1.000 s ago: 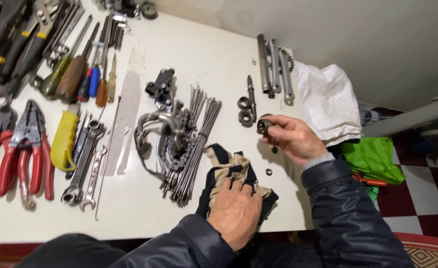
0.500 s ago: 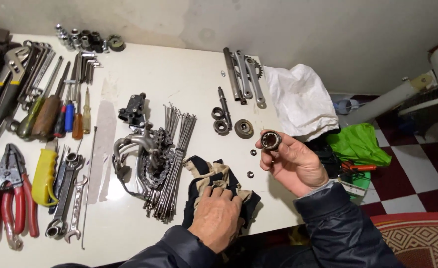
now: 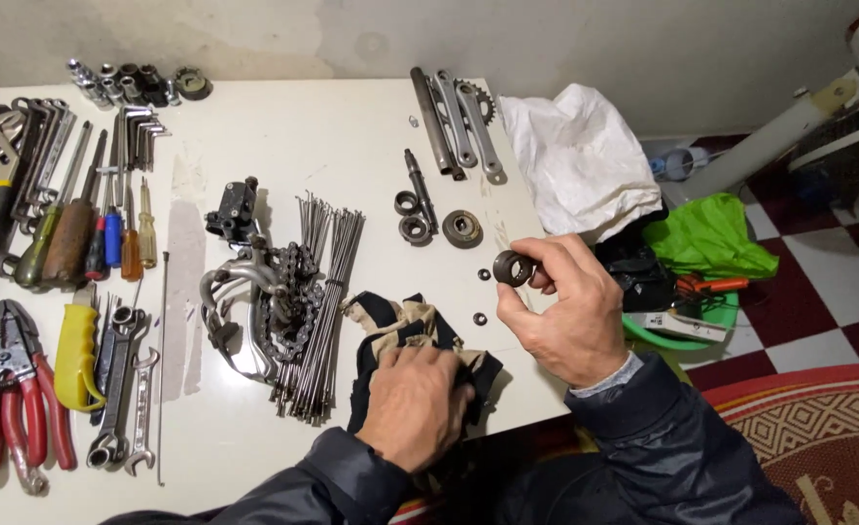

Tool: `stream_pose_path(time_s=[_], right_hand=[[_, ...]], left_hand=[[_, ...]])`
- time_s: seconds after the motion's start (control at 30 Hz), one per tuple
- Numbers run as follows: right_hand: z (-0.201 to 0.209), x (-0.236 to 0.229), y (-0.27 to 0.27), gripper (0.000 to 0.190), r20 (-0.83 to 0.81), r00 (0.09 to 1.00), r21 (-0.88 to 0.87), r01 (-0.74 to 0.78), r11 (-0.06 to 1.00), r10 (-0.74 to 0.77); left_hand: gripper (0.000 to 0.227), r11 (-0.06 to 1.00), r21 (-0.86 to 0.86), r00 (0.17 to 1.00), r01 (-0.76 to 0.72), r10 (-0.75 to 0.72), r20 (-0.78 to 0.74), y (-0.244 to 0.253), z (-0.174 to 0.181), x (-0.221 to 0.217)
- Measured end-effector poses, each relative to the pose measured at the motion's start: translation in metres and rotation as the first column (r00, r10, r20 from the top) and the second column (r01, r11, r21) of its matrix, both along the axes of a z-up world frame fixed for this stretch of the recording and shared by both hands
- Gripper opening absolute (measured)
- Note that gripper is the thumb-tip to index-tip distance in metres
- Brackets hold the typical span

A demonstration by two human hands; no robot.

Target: The person assembles a mechanical component by hand, inserting a small metal ball into a cylindrical part, then attaching a larger cylindrical housing and a spring. The person wipes the parts with a cloth and rotates the assembly to check the fit.

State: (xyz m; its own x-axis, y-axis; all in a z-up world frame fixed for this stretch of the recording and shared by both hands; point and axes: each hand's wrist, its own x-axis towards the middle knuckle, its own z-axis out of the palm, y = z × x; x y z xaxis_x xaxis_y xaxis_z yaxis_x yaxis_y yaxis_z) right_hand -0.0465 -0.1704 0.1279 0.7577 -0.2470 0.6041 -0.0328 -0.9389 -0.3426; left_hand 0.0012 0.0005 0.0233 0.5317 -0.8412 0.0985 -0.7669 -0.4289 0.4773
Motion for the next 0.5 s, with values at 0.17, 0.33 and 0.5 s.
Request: stream_pose_path(time_s=[0.17, 0.33, 0.5], right_hand=[[0.005, -0.002, 0.006, 0.033, 0.01, 0.996, -0.102, -0.082, 0.991, 0.083], [0.006, -0.004, 0.003, 0.034, -0.04, 0.998, -0.012, -0.05, 0.999, 0.05], [0.008, -0.015, -0.024, 0.023, 0.16, 0.987, 0.969, -0.151, -0.196, 0.033]], left_hand=[[0.034, 0.98, -0.057, 0.863, -0.193, 0.142, -0.485, -0.001, 0.039, 0.012], [0.031, 0.968, 0.022, 0.764, -0.25, 0.211, -0.61, 0.0, 0.046, 0.016], [0.028, 0.938, 0.144, 0.61, -0.315, 0.317, -0.726, -0.005, 0.067, 0.026]])
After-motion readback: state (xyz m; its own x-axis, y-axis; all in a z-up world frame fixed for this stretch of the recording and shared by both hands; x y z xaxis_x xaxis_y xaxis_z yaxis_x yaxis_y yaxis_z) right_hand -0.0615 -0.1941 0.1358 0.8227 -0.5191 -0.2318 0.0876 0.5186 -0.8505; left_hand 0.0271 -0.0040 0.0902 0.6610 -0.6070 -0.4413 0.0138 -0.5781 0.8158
